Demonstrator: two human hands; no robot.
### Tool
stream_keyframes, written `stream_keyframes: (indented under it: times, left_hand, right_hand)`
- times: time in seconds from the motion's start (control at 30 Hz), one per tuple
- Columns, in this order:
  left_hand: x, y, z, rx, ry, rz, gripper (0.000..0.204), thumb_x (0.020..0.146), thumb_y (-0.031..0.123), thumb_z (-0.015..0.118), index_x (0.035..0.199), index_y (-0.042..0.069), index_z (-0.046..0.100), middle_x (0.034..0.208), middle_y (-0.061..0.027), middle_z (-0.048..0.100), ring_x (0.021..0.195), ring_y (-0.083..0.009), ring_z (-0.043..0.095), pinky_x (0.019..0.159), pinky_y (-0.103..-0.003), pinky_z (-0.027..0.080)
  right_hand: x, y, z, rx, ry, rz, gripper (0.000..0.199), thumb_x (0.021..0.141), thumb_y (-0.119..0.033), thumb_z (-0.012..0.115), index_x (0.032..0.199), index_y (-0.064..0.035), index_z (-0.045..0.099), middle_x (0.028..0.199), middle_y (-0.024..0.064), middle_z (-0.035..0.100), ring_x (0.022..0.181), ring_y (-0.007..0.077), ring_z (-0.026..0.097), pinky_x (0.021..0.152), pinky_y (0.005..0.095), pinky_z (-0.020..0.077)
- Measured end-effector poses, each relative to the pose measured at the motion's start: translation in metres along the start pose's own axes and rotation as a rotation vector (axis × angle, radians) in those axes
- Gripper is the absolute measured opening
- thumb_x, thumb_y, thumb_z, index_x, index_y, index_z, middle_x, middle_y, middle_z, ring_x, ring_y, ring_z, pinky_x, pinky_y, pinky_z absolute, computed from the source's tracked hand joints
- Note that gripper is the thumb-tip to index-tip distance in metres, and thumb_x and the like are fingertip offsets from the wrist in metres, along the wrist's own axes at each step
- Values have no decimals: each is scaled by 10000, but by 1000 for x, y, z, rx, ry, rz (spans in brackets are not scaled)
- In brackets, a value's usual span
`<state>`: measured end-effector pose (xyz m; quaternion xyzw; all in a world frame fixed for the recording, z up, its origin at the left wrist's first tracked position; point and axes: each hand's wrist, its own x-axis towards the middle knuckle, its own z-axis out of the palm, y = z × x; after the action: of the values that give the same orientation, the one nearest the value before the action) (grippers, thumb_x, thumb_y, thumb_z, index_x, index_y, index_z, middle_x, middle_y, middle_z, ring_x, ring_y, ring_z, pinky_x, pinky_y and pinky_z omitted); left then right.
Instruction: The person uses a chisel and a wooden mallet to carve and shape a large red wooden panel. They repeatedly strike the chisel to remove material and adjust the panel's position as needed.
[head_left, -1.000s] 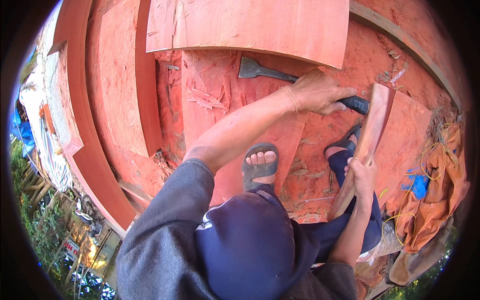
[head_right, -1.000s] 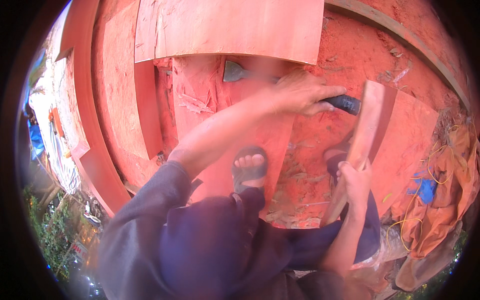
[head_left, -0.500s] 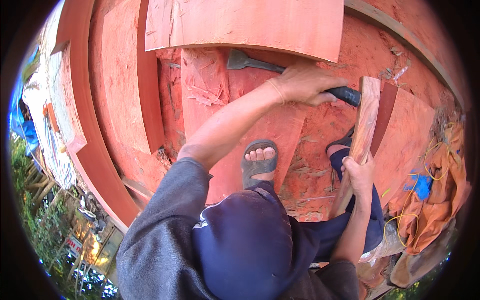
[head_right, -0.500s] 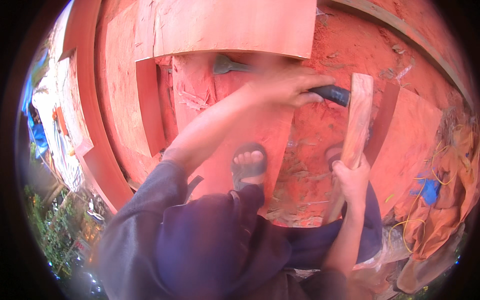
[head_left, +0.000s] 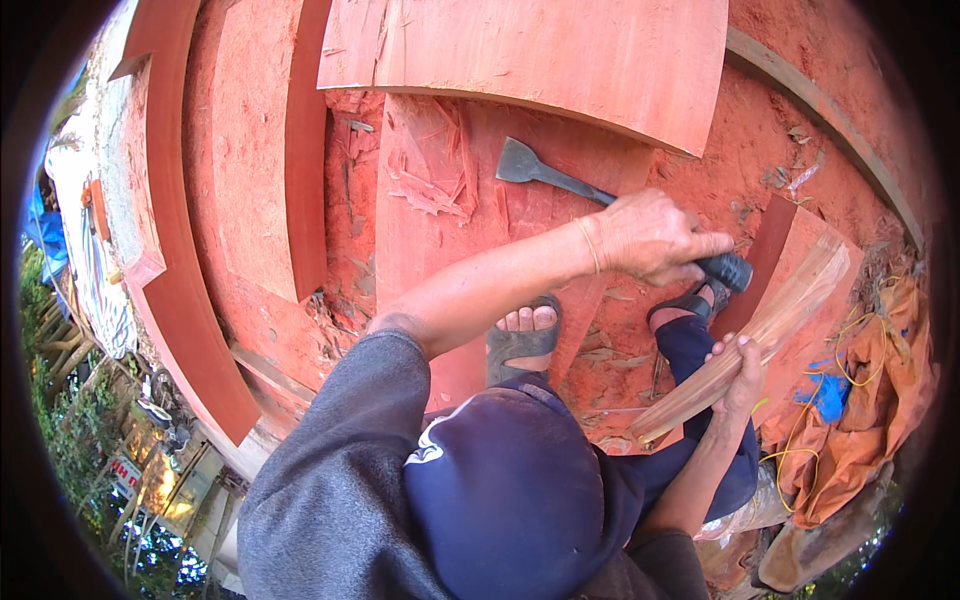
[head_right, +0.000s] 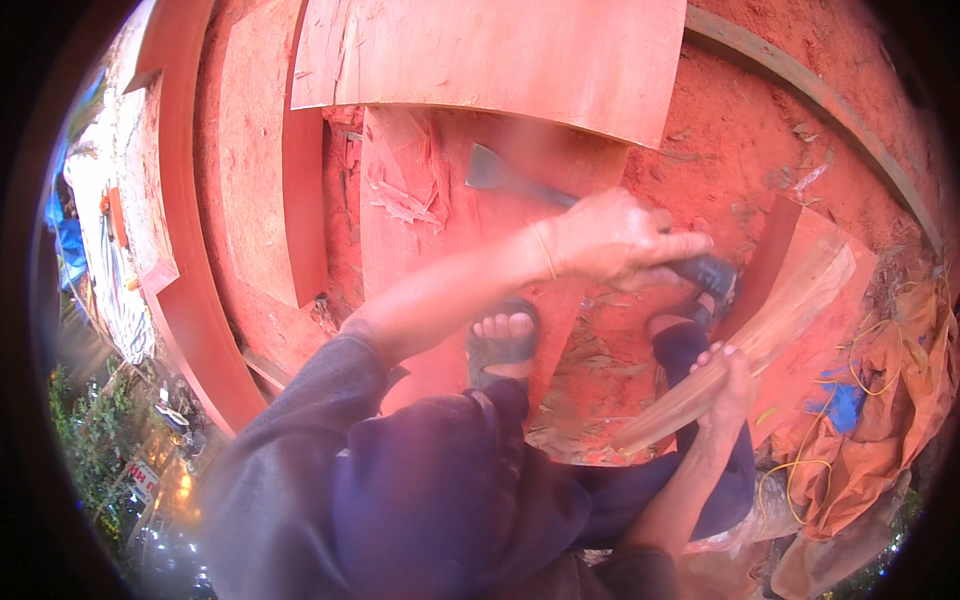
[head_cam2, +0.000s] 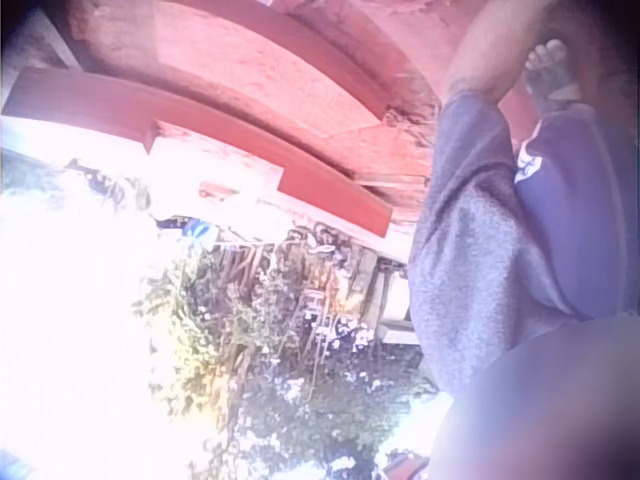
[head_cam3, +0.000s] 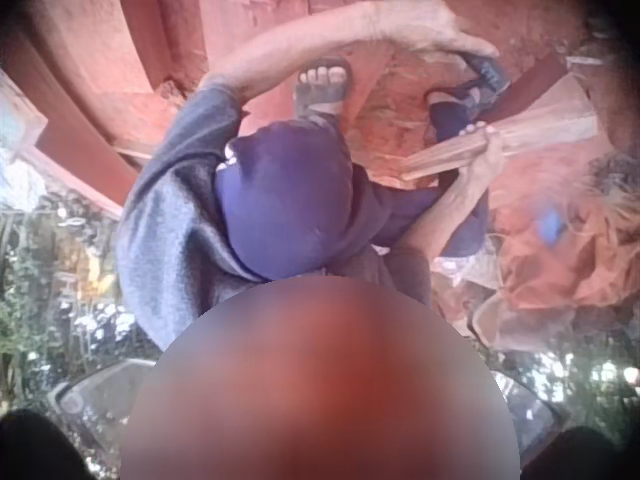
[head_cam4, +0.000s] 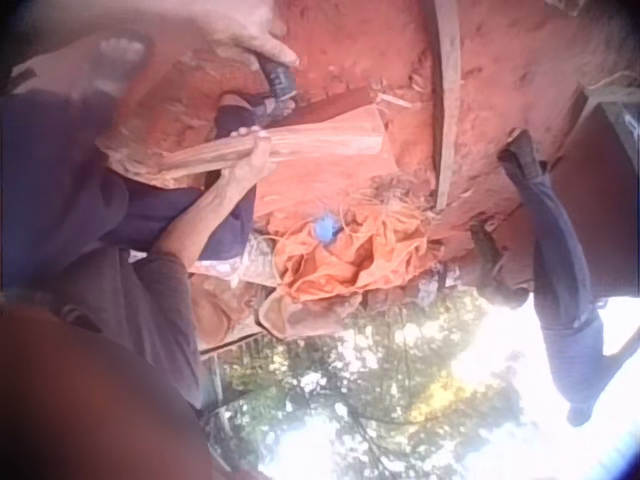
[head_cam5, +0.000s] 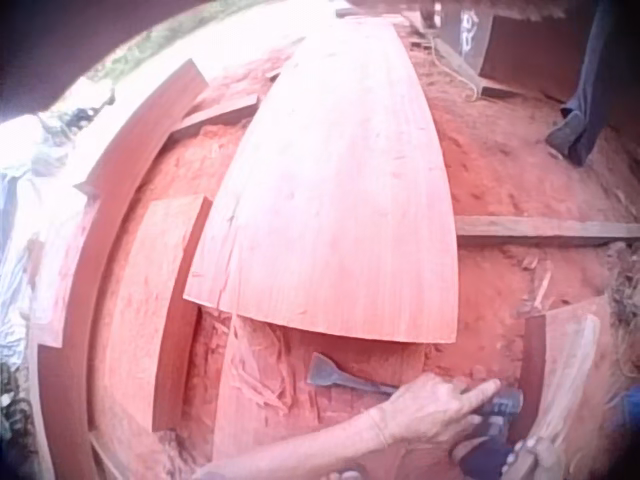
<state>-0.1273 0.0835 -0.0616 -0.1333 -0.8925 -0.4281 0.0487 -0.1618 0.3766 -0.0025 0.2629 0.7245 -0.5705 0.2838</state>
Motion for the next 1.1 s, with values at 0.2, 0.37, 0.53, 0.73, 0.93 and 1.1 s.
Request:
stream_keyframes:
  times: [0.2, 0.37, 0.53, 0.73, 0.93, 1.1]
  left_hand:
    - [0, -20, -8, 31, 2, -51, 535, 851, 393, 726, 1347, 244, 590, 743, -94, 658, 625, -339, 661, 516, -473, 512]
    - [6, -23, 0, 48, -48, -139, 529, 869, 412, 707, 1358, 251, 585, 763, -100, 651, 666, -346, 666, 544, -479, 519]
    - [10, -35, 8, 58, 8, -167, 468, 877, 431, 685, 1291, 235, 587, 743, -119, 659, 663, -358, 671, 541, -493, 518]
    - [-21, -50, -11, 105, 104, -161, 436, 876, 432, 685, 1234, 201, 597, 721, -115, 663, 621, -358, 669, 517, -484, 520]
    - [-82, -5, -43, 174, 77, -175, 307, 822, 326, 721, 1022, 130, 595, 674, -95, 628, 579, -307, 679, 447, -451, 515]
    - [-64, 52, -57, 97, 165, -113, 173, 787, 219, 670, 828, 112, 541, 633, -55, 586, 568, -272, 674, 437, -411, 521]
  right_hand:
    - [1, 0, 6, 50, 8, 24, 286, 875, -245, 671, 992, 1, 586, 865, 104, 624, 737, 198, 631, 634, 335, 545]
    - [-2, 0, 19, 66, 4, -14, 297, 873, -243, 675, 1005, 9, 591, 841, 110, 626, 733, 197, 631, 631, 332, 545]
    - [-4, -1, 33, -243, -87, 9, 259, 862, -159, 677, 1028, 21, 593, 789, 89, 639, 645, 174, 623, 592, 307, 531]
    - [-12, -1, 48, -273, -207, -34, 251, 823, -54, 650, 1051, 24, 580, 781, 64, 634, 635, 142, 618, 597, 288, 526]
    - [-21, 5, 54, -434, -349, -205, 335, 841, -104, 673, 1137, 8, 562, 809, 64, 640, 620, 133, 623, 555, 275, 528]
    - [-5, 24, 34, -229, -212, -104, 319, 866, -65, 634, 1170, 18, 582, 818, 69, 636, 684, 129, 626, 605, 281, 525]
